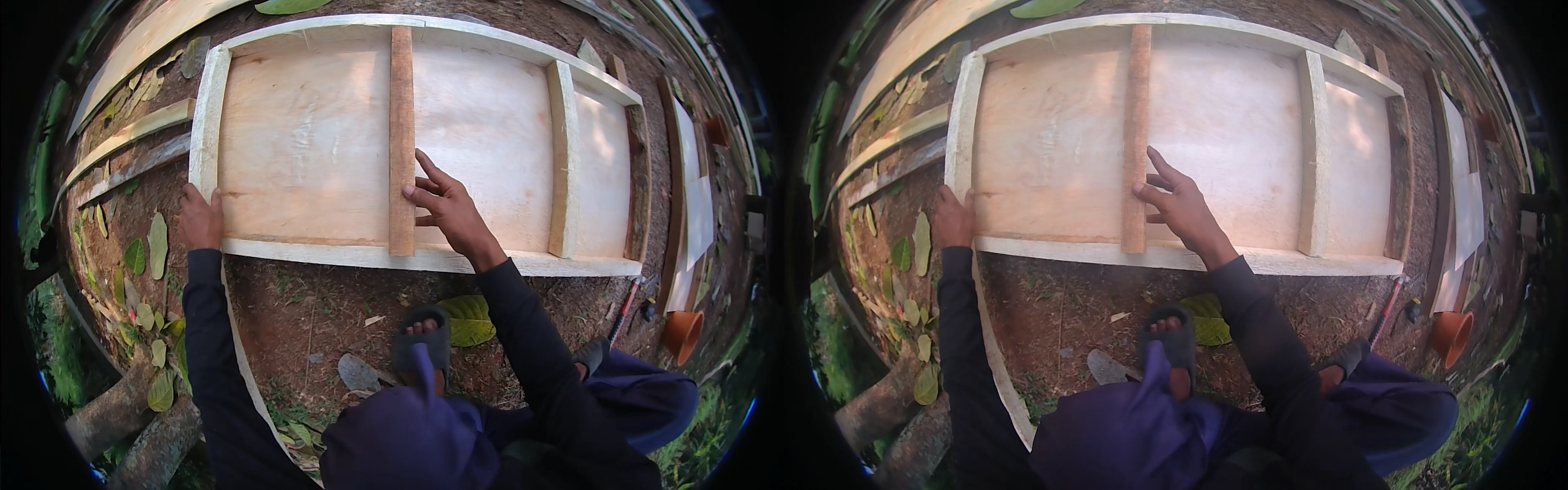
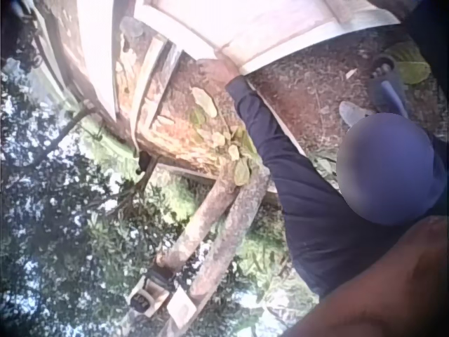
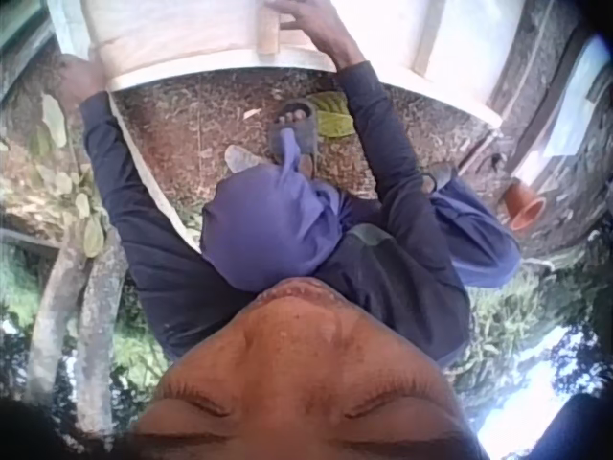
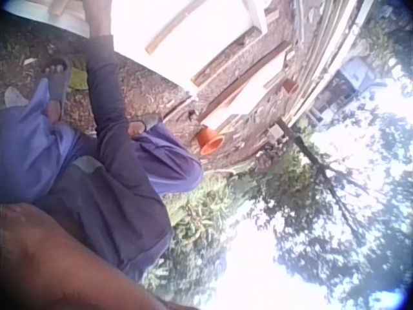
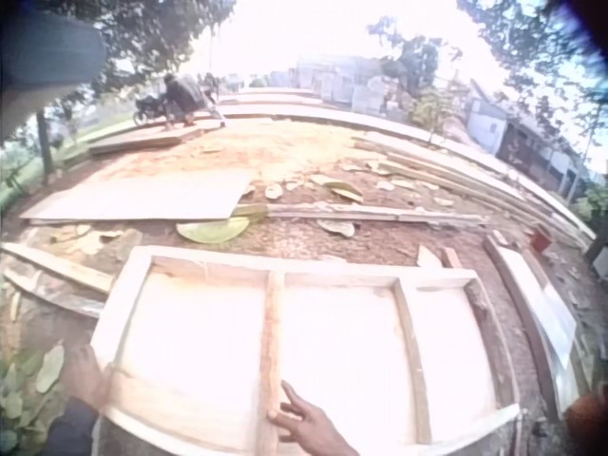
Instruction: The person assembles a wooden frame by positioning planks and hammering nails to secure them. The person adjusts the frame and continues nailing to complete the structure.
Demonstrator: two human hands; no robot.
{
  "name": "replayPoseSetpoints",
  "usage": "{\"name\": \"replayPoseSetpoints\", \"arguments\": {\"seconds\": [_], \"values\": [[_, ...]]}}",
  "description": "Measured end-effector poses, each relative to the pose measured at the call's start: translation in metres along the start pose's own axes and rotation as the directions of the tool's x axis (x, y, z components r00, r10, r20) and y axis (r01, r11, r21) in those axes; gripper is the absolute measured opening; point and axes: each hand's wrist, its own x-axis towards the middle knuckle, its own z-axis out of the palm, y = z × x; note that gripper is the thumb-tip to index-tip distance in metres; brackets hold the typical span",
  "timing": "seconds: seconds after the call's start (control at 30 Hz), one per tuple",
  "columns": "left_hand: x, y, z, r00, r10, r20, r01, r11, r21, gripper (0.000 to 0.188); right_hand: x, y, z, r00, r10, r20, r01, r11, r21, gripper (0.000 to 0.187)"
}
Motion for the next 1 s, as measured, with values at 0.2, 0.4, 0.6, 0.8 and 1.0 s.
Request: {"name": "replayPoseSetpoints", "arguments": {"seconds": [0.2, 0.4, 0.6, 0.8, 1.0], "values": [[-0.001, -0.001, -0.002, 1.000, 0.005, -0.017, -0.005, 1.000, 0.008, 0.055, 0.004, -0.008, -0.012, 0.999, 0.003, -0.037, -0.005, 0.999, -0.037, 0.062], [0.000, 0.000, -0.001, 1.000, -0.001, -0.022, 0.001, 1.000, 0.001, 0.055, -0.013, 0.020, -0.041, 0.979, -0.119, -0.165, 0.074, 0.965, -0.253, 0.046], [-0.001, -0.001, -0.002, 1.000, -0.006, -0.023, 0.006, 1.000, 0.004, 0.057, -0.057, 0.016, -0.054, 0.987, -0.107, 0.118, 0.159, 0.674, -0.721, 0.048], [0.002, -0.003, 0.003, 0.999, 0.018, -0.038, -0.018, 1.000, 0.002, 0.054, -0.085, 0.059, -0.049, 0.914, -0.329, 0.238, 0.316, 0.208, -0.926, 0.051], [-0.001, -0.001, -0.001, 0.999, 0.033, -0.035, -0.033, 0.999, -0.004, 0.051, -0.085, 0.080, -0.049, 0.840, -0.488, 0.235, 0.296, 0.050, -0.954, 0.045]]}}
